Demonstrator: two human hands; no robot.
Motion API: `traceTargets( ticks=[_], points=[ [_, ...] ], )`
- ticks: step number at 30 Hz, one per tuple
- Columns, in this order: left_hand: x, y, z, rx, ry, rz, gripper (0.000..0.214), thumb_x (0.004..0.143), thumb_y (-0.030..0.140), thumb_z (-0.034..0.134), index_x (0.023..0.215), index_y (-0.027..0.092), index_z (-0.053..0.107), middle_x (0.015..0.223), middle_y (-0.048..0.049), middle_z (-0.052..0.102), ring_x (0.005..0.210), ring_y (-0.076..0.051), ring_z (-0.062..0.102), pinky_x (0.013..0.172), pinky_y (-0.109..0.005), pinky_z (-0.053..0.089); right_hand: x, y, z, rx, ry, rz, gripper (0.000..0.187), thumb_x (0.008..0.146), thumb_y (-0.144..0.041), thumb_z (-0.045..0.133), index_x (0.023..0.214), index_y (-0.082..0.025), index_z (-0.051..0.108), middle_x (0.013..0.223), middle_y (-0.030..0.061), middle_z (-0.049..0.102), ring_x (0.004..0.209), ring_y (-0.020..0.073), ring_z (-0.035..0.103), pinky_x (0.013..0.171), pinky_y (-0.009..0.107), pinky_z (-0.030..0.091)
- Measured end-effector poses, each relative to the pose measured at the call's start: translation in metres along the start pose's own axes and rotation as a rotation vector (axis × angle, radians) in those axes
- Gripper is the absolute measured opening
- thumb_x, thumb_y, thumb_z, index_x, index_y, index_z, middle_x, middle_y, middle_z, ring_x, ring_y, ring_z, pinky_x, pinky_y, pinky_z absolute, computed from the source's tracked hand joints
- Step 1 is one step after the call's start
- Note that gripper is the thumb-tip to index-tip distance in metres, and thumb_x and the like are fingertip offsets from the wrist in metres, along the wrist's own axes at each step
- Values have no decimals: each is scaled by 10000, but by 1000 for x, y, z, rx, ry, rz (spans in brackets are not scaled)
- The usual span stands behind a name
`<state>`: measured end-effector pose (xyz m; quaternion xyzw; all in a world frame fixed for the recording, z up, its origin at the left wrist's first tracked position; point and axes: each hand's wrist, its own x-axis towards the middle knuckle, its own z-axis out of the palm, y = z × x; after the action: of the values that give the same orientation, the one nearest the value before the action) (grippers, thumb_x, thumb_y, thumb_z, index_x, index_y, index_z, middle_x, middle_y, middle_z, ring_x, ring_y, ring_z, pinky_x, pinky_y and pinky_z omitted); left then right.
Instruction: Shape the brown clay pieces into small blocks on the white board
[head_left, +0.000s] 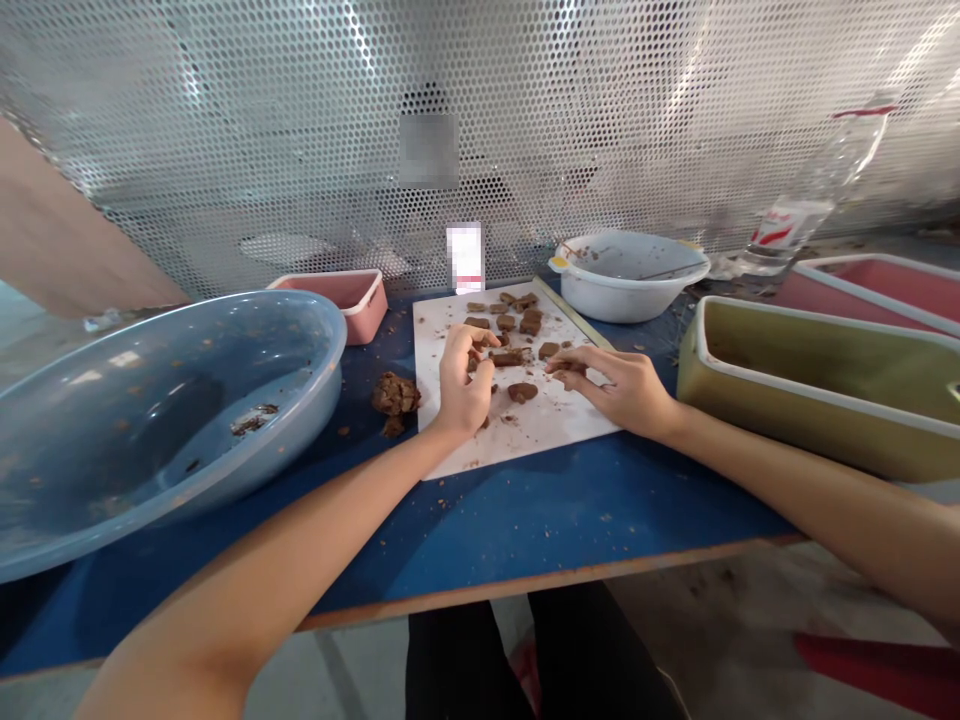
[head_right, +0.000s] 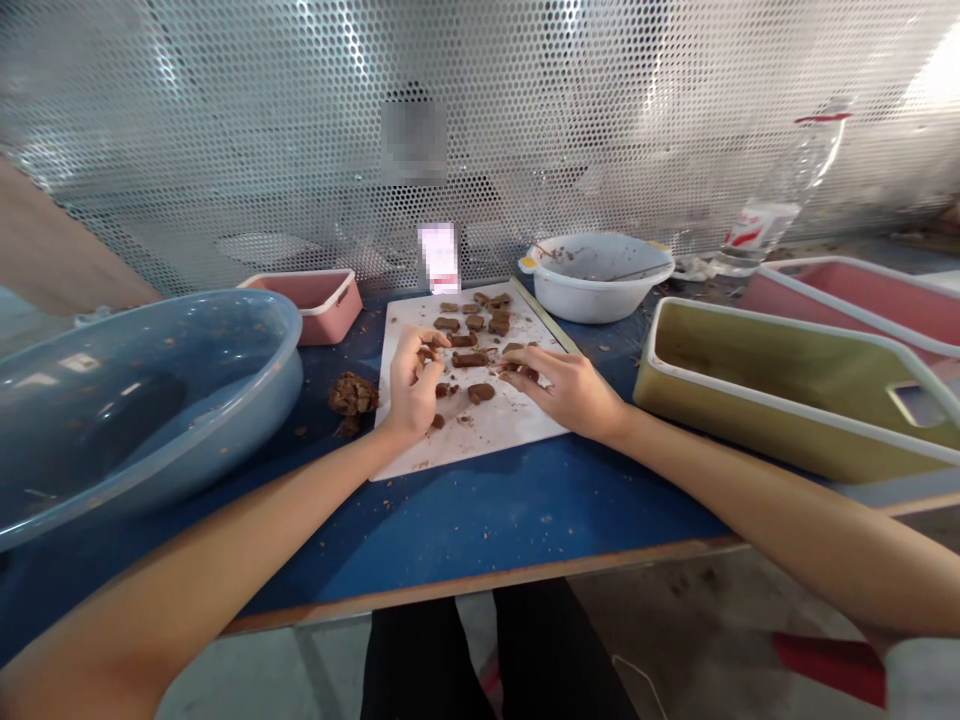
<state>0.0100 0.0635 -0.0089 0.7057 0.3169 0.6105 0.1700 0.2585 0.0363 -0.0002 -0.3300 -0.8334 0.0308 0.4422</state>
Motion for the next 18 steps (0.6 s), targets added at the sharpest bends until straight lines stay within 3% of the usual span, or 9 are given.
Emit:
traceTargets(
  ticks=[10, 18],
  points=[
    [0, 0, 0, -8, -5, 8, 275, 835, 55, 525, 1007, 249, 619, 1032, -59, 613, 874, -210, 582, 764, -389, 491, 3, -2, 0, -3, -11, -33, 327, 1095, -251, 563, 1395, -253, 692, 1086, 65, 774, 919, 199, 754, 883, 350, 629],
    [0, 1, 0, 2, -3, -5, 280, 820, 52, 526, 998, 248, 619, 1022, -56, 605, 857, -209, 571, 766, -396, 483, 7, -7, -1, 12, -97, -41, 384, 1098, -295, 537, 1460, -276, 662, 1038, 76, 706, 891, 210, 713, 851, 372, 646]
  ],
)
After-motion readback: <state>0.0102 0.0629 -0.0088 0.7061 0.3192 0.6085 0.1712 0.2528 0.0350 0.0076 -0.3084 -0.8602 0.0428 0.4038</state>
